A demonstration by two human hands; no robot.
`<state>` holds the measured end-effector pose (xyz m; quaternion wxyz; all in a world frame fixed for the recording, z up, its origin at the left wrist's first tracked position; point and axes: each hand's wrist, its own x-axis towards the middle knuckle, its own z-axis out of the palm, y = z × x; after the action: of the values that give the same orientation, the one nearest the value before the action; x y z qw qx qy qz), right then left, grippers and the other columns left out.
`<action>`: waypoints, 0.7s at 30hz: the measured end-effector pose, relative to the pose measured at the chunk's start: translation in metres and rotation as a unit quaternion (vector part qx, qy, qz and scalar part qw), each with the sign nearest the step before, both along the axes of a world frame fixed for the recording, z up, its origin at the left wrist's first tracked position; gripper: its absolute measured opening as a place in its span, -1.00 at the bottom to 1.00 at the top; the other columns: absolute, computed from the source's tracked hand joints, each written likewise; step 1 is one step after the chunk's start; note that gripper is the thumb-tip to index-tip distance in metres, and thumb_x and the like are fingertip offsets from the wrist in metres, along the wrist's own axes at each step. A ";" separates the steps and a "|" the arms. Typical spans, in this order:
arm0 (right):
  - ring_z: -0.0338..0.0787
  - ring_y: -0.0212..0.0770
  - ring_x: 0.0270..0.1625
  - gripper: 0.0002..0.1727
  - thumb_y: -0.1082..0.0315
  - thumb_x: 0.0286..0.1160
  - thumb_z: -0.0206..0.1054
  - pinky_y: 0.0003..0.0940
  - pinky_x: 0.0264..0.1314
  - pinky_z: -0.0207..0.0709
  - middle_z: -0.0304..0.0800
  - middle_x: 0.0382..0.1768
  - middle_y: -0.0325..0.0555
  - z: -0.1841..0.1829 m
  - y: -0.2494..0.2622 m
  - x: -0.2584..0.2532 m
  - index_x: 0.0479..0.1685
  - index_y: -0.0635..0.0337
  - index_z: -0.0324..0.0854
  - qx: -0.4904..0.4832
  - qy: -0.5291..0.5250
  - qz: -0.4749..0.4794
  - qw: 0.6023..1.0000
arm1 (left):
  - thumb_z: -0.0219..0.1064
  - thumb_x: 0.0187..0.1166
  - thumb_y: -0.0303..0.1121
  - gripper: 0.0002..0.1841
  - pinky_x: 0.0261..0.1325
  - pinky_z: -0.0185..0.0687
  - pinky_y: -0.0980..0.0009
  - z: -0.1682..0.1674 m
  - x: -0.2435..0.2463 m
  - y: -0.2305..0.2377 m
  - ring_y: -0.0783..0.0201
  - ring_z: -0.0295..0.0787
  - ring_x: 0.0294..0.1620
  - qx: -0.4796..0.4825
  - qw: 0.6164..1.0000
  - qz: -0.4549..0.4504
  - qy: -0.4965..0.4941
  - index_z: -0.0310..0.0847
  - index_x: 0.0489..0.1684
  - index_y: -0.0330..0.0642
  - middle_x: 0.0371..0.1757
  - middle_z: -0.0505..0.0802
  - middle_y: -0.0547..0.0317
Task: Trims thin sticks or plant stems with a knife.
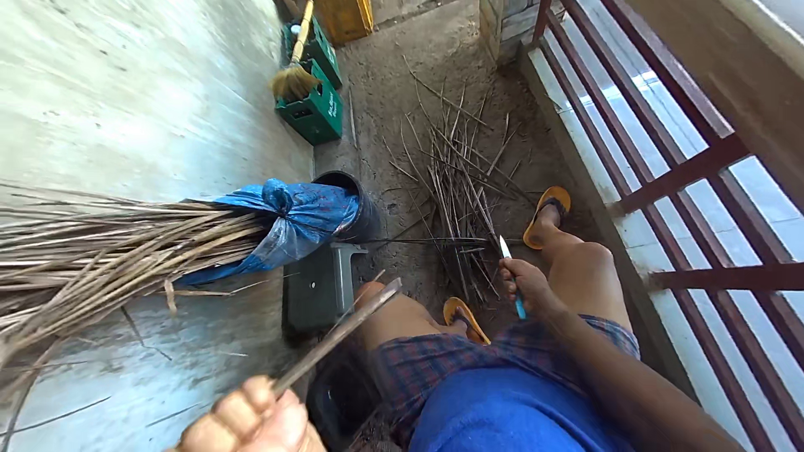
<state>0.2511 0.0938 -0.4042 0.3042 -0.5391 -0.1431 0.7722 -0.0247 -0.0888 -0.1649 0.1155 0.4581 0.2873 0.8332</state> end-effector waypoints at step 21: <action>0.75 -0.56 -0.36 -0.74 0.27 0.55 0.42 -0.54 -0.20 0.69 0.83 -0.40 -0.22 0.034 -0.062 -0.055 -0.19 0.38 0.73 0.486 -0.015 0.105 0.867 | 0.06 0.56 0.42 -0.18 0.27 0.76 0.20 -0.090 0.071 0.097 0.22 0.81 0.27 -0.341 0.932 -0.119 -0.025 0.47 0.51 -0.12 0.24 0.86 0.22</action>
<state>0.1959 0.0315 -0.3706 0.4428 -0.3164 -0.5610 0.6238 0.0462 0.0085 -0.2548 0.3705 0.4014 0.4946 0.6759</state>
